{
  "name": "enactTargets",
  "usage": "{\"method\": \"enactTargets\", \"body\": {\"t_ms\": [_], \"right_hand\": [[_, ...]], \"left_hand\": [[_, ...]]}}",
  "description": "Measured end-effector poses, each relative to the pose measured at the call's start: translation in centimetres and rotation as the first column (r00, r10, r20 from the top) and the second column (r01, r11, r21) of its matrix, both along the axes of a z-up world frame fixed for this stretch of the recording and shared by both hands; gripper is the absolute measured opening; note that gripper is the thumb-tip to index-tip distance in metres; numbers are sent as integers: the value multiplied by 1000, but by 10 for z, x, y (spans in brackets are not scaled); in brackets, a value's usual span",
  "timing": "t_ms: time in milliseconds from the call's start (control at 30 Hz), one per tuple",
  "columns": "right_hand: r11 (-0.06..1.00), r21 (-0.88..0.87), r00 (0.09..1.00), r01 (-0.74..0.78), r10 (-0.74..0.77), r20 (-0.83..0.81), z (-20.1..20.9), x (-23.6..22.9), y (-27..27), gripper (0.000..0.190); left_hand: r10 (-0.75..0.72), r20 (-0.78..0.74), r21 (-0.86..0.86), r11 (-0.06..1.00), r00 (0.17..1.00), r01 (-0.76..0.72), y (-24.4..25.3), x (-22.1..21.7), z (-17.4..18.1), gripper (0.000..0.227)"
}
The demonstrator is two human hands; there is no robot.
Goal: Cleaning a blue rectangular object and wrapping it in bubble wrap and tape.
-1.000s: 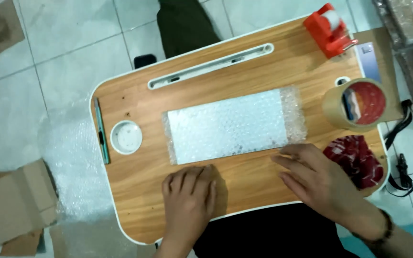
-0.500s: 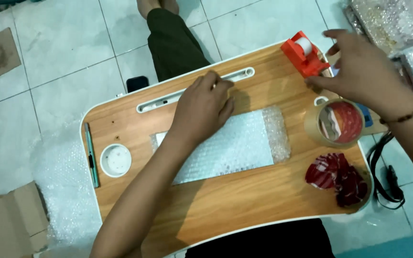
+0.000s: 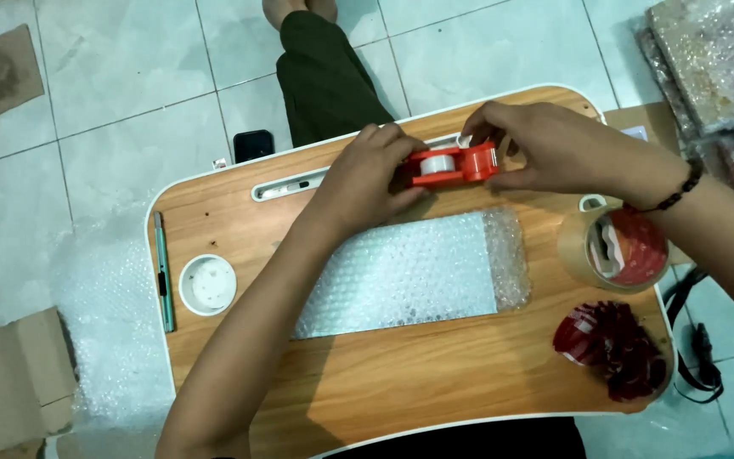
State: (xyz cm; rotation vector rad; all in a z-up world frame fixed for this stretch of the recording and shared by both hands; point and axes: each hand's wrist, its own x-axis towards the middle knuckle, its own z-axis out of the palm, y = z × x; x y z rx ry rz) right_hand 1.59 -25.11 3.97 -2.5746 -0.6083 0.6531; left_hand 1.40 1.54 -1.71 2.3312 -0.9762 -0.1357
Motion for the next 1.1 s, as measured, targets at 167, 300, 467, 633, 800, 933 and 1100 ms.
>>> {"method": "enactTargets", "body": {"t_ms": [167,300,467,633,800,933,1100], "right_hand": [[999,-35,995,-31,27,-94,6,16,15,32],[981,-188,971,-37,-9,-238,20,26,34,49],[937,-340,951,-75,-35,-307,31,33,46,56],[969,-234,916,-83,-19,-402,28,36,37,59],[979,-194,899,-66,-26,-437,14,43,22,27],[985,-132,933,-115,61,-356,3,44,5,24],[981,-195,914,16,-93,-394,23,38,-3,19]], "left_hand": [[-6,-18,16,1000,1000,6,4,-6,2,47],[20,-71,20,1000,997,-19,3,-4,3,43],[24,-105,38,999,994,-20,2,0,1,41],[72,-173,128,991,982,-50,-1,1,-1,52],[50,-76,18,999,996,-49,-1,-3,-4,40],[61,-109,69,996,992,-54,-2,-3,2,40],[73,-130,70,995,989,-65,-2,-3,4,39]]}}
